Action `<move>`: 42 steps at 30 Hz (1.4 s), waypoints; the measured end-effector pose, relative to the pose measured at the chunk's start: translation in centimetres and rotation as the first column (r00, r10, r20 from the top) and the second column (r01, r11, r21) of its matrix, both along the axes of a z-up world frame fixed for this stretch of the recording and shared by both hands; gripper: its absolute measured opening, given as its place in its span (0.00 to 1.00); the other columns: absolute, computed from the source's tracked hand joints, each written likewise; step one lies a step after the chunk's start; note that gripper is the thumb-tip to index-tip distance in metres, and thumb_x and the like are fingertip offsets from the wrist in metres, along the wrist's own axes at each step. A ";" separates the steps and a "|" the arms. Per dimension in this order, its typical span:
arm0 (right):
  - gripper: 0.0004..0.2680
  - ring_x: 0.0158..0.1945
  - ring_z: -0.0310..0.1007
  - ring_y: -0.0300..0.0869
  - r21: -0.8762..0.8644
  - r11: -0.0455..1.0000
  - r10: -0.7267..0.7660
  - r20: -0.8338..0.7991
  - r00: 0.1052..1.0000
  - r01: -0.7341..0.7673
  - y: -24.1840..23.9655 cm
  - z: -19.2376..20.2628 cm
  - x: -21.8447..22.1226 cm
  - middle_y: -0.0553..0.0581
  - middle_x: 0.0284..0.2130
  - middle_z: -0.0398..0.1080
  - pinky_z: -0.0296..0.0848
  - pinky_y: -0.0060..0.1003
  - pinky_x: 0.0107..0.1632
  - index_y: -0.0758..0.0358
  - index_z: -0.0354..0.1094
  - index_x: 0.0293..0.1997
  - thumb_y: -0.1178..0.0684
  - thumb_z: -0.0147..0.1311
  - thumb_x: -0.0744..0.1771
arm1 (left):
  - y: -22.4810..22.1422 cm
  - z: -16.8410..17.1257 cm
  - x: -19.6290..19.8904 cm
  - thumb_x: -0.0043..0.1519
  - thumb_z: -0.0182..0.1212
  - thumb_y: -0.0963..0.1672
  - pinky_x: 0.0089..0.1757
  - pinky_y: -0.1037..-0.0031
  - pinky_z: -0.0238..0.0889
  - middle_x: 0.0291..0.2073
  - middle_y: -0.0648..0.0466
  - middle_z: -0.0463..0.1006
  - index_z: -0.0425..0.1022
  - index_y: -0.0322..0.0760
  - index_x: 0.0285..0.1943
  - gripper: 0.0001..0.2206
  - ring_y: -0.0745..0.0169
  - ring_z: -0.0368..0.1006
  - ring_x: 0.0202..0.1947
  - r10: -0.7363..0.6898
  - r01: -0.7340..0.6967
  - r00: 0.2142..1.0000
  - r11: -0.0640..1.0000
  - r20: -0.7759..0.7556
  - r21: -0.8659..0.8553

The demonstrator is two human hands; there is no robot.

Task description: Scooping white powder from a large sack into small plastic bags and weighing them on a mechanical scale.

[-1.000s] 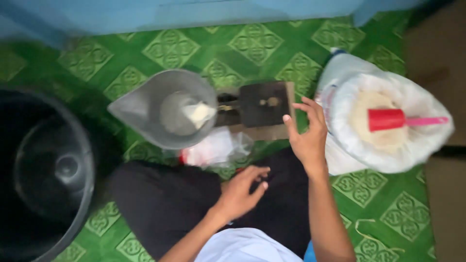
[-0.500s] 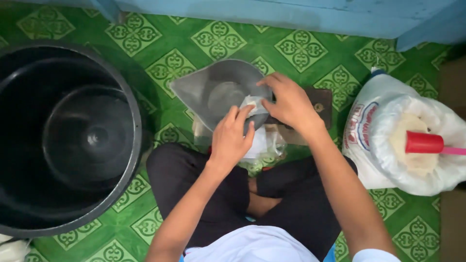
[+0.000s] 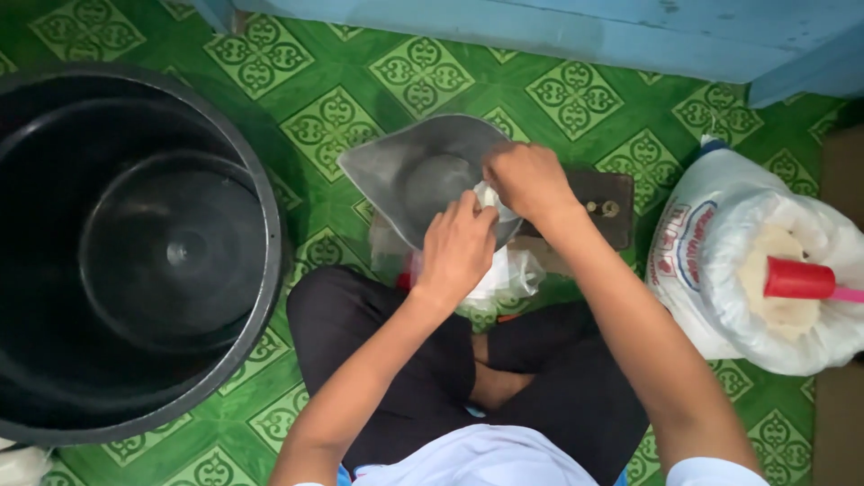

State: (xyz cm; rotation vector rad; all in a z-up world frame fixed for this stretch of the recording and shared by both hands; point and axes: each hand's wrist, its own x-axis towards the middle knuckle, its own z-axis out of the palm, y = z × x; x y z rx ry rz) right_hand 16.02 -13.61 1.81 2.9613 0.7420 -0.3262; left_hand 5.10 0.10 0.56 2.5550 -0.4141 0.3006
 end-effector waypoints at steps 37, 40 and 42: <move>0.14 0.48 0.74 0.58 0.381 0.646 -0.553 -0.364 0.750 0.661 -1.1 4.6 -4.1 0.65 0.36 0.75 0.74 0.54 0.47 0.63 0.71 0.45 0.52 0.62 0.59 | -0.4 0.5 0.6 0.52 0.64 0.42 0.31 0.64 0.58 0.37 0.54 0.60 0.80 0.42 0.31 0.02 0.49 0.63 0.37 -0.032 0.032 0.999 0.999 -0.019 0.033; 0.18 0.50 0.72 0.60 0.394 0.627 -0.545 -0.394 0.740 0.672 -1.2 3.6 -4.5 0.68 0.38 0.73 0.73 0.54 0.50 0.65 0.68 0.50 0.54 0.65 0.57 | -0.3 1.1 0.6 0.52 0.64 0.43 0.33 0.64 0.59 0.37 0.55 0.60 0.80 0.42 0.30 0.01 0.50 0.63 0.37 -0.034 0.034 0.999 0.998 -0.015 0.047; 0.20 0.51 0.72 0.62 0.413 0.624 -0.528 -0.402 0.748 0.663 -1.3 3.5 -4.7 0.69 0.39 0.72 0.73 0.54 0.51 0.66 0.66 0.51 0.56 0.65 0.57 | -0.1 1.7 0.7 0.52 0.64 0.43 0.33 0.64 0.59 0.37 0.55 0.60 0.80 0.42 0.29 0.02 0.51 0.63 0.37 -0.031 0.032 0.999 0.998 -0.015 0.052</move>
